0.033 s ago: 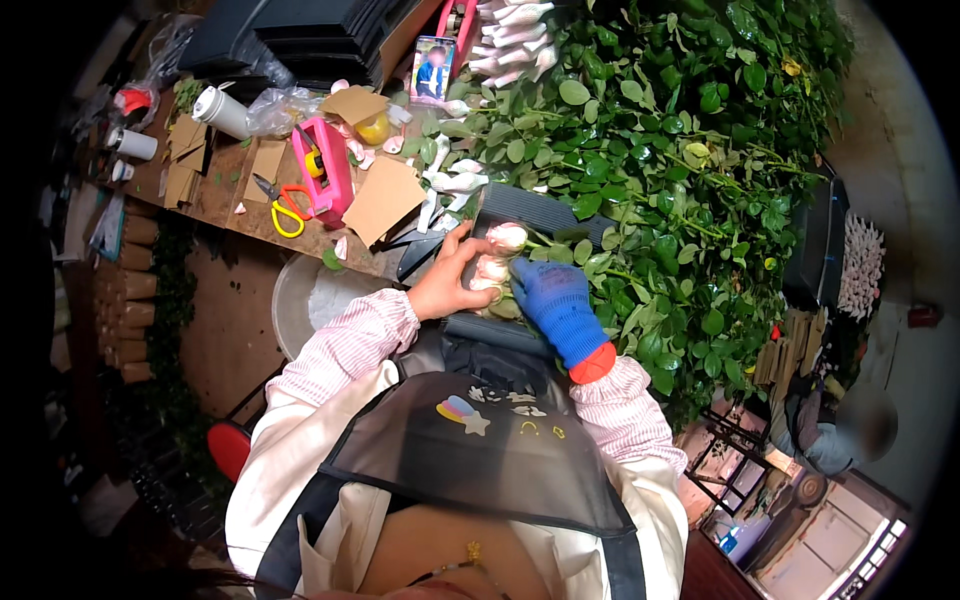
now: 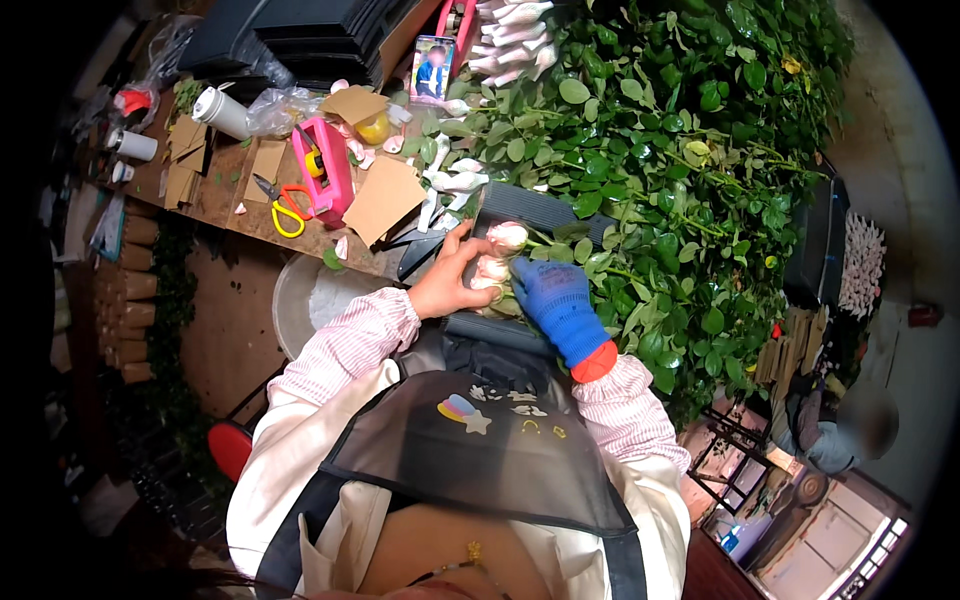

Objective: The person places white flower buds into a black rectangular tray, then adds green leafy branches on top to cover them. The person closes the tray and sets it aside, repeating the process with another tray.

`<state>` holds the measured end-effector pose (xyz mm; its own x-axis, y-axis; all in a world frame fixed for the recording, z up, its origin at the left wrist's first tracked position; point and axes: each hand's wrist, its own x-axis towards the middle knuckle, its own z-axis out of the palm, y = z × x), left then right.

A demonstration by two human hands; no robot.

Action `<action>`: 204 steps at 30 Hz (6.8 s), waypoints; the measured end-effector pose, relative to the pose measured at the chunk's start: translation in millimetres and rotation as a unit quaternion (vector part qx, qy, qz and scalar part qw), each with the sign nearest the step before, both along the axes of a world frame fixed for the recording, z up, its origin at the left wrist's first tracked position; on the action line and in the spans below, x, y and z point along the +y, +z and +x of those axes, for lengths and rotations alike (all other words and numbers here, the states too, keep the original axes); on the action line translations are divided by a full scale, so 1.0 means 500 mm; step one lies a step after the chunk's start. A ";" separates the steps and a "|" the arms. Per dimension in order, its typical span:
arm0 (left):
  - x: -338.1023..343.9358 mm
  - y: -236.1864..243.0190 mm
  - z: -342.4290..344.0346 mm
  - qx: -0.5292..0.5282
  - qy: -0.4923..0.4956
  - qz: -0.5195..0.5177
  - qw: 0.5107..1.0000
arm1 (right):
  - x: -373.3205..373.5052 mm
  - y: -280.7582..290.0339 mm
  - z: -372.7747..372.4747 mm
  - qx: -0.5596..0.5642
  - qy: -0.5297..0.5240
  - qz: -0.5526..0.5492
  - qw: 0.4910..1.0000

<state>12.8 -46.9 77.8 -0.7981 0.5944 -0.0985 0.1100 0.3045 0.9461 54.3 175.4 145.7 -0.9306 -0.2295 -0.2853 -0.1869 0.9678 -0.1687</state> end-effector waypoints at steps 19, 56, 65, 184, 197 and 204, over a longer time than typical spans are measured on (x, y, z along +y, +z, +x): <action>0.036 -0.021 0.014 0.021 0.121 0.037 0.992 | 0.006 -0.009 -0.009 0.061 -0.092 -0.097 0.989; -0.025 0.027 -0.046 0.047 0.089 -0.042 0.994 | -0.016 0.120 0.010 0.176 -0.069 -0.263 0.946; -0.225 -0.023 -0.158 0.272 0.166 -0.376 0.870 | -0.044 0.111 0.068 0.178 -0.084 -0.293 0.936; -0.159 0.114 -0.007 -0.070 -0.060 -0.180 0.979 | -0.064 0.036 0.087 0.072 0.038 0.173 0.982; -0.201 0.046 -0.024 -0.115 -0.072 -0.087 0.987 | -0.070 0.040 0.081 0.049 0.044 0.187 0.980; -0.224 0.027 0.065 0.390 -0.034 -0.372 0.842 | -0.068 0.036 0.080 0.039 0.052 0.208 0.976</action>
<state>45.5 -159.0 91.5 -0.7591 0.6467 0.0743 0.6504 0.7488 0.1279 94.5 141.3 163.7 -0.9313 -0.2034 -0.3022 -0.2841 0.9248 0.2530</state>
